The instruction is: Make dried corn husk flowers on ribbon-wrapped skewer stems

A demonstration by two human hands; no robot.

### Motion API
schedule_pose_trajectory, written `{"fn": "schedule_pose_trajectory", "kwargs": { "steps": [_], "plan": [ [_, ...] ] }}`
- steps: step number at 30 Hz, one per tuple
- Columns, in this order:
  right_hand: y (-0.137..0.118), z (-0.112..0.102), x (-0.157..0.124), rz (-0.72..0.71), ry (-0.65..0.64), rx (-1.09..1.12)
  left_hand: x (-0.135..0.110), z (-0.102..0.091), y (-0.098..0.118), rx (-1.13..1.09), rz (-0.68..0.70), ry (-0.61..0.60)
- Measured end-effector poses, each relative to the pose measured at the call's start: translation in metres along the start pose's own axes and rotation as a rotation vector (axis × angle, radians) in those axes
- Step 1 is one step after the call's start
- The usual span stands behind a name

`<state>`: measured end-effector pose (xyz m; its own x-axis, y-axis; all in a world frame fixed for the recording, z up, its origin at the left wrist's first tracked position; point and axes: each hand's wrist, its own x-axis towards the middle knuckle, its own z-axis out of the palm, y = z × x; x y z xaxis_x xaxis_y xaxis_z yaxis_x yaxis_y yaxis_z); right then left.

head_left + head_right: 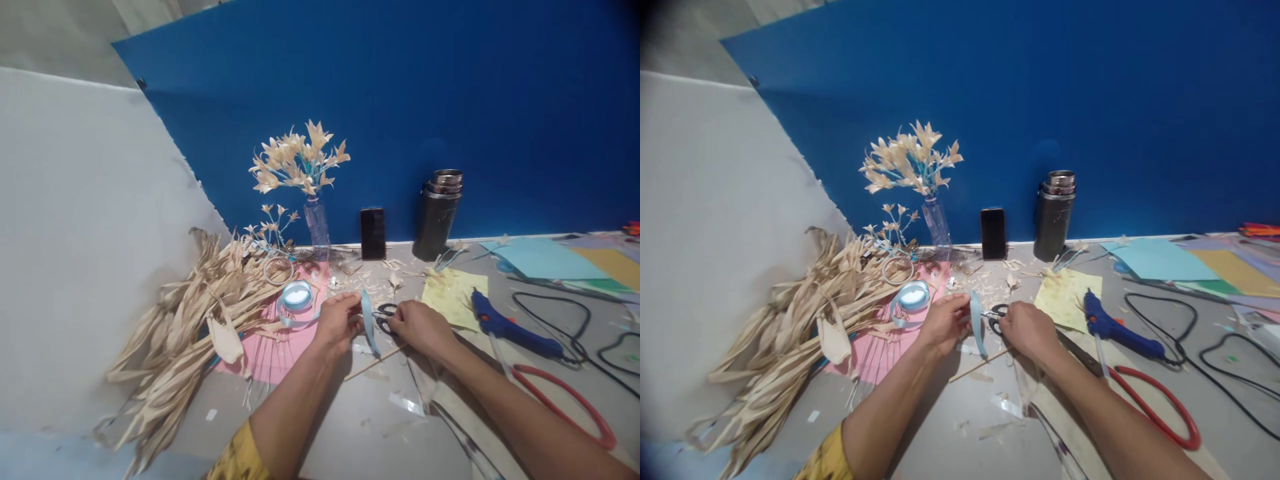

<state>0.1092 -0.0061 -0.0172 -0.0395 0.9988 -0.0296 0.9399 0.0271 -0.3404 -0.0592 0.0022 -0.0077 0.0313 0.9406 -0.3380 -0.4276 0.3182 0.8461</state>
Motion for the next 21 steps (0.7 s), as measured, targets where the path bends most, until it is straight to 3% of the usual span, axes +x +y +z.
{"fn": "schedule_pose_trajectory", "kwargs": {
  "steps": [12,17,21],
  "plan": [
    [0.006,0.000,0.000,-0.021,0.123,0.206,-0.002,0.003,-0.002,-0.073,0.000,0.038],
    [-0.005,-0.002,-0.018,-0.289,0.117,0.498,-0.001,0.001,0.000,-0.141,0.005,0.046],
    [-0.013,0.003,-0.025,-0.334,0.087,0.511,-0.001,0.001,0.001,-0.210,0.024,0.024]
  ]
}}
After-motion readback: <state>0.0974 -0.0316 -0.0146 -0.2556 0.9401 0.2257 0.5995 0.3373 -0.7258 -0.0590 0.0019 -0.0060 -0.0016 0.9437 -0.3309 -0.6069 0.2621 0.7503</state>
